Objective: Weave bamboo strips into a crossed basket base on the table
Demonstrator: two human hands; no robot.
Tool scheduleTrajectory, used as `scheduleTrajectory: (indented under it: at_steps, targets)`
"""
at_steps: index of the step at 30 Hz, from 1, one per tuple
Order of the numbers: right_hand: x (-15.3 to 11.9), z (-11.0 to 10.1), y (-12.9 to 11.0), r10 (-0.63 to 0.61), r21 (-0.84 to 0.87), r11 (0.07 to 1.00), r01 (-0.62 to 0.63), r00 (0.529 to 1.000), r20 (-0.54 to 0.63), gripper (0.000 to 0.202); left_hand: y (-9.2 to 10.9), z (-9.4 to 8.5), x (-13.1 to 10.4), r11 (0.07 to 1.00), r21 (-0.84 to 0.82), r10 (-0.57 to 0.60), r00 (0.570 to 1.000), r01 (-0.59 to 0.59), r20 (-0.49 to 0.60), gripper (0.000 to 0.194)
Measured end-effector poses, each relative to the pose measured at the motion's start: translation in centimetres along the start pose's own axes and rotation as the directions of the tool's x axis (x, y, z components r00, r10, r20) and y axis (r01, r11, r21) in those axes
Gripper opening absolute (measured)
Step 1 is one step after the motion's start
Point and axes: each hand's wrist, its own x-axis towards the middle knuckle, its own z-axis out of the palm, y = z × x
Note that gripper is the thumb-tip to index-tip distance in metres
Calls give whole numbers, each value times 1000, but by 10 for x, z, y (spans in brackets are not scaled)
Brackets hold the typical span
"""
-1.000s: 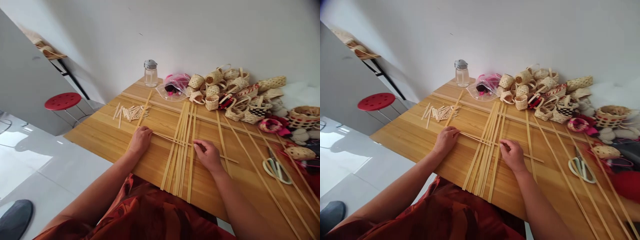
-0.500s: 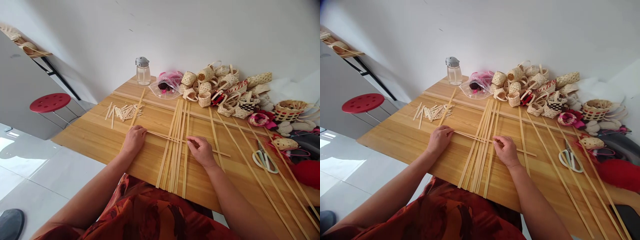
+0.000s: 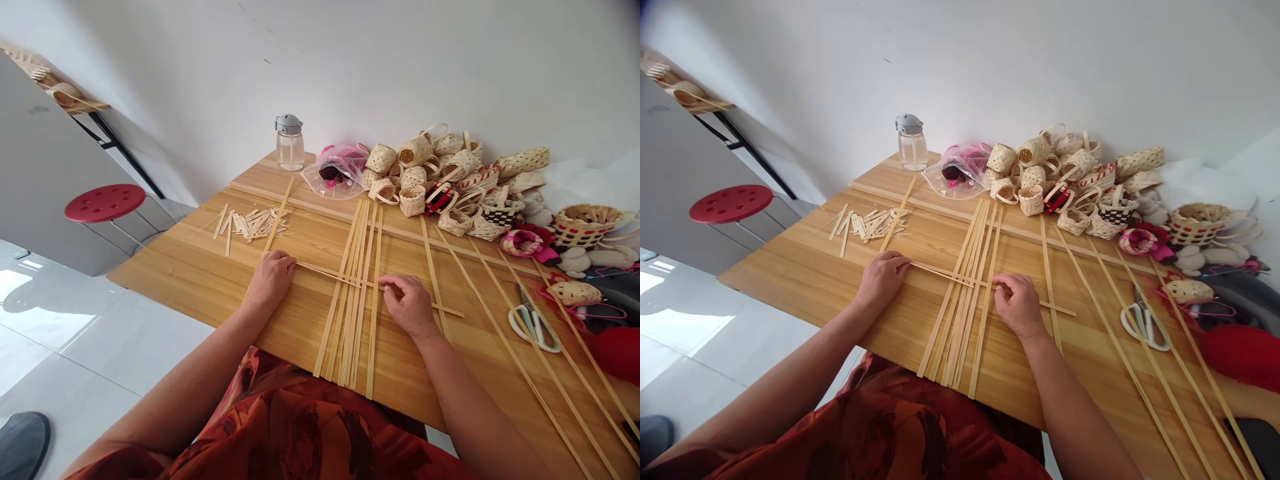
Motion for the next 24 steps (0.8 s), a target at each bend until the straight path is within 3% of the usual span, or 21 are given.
scheduleTrajectory:
  at_steps: [6,10,24]
  targets:
    - [0,-5,11,-42,-75,996,47,997,65,8,-3,2,0,1000,-12,6,1000,-6,-6,23]
    - [-1,-6,18,-41,-105,993,54,992,119,11,-3,2,0,1000,-15,-3,1000,3,-5,23]
    - [-1,-3,20,-65,-66,995,70,995,77,5,-2,0,2,999,-40,-9,1000,8,-29,21]
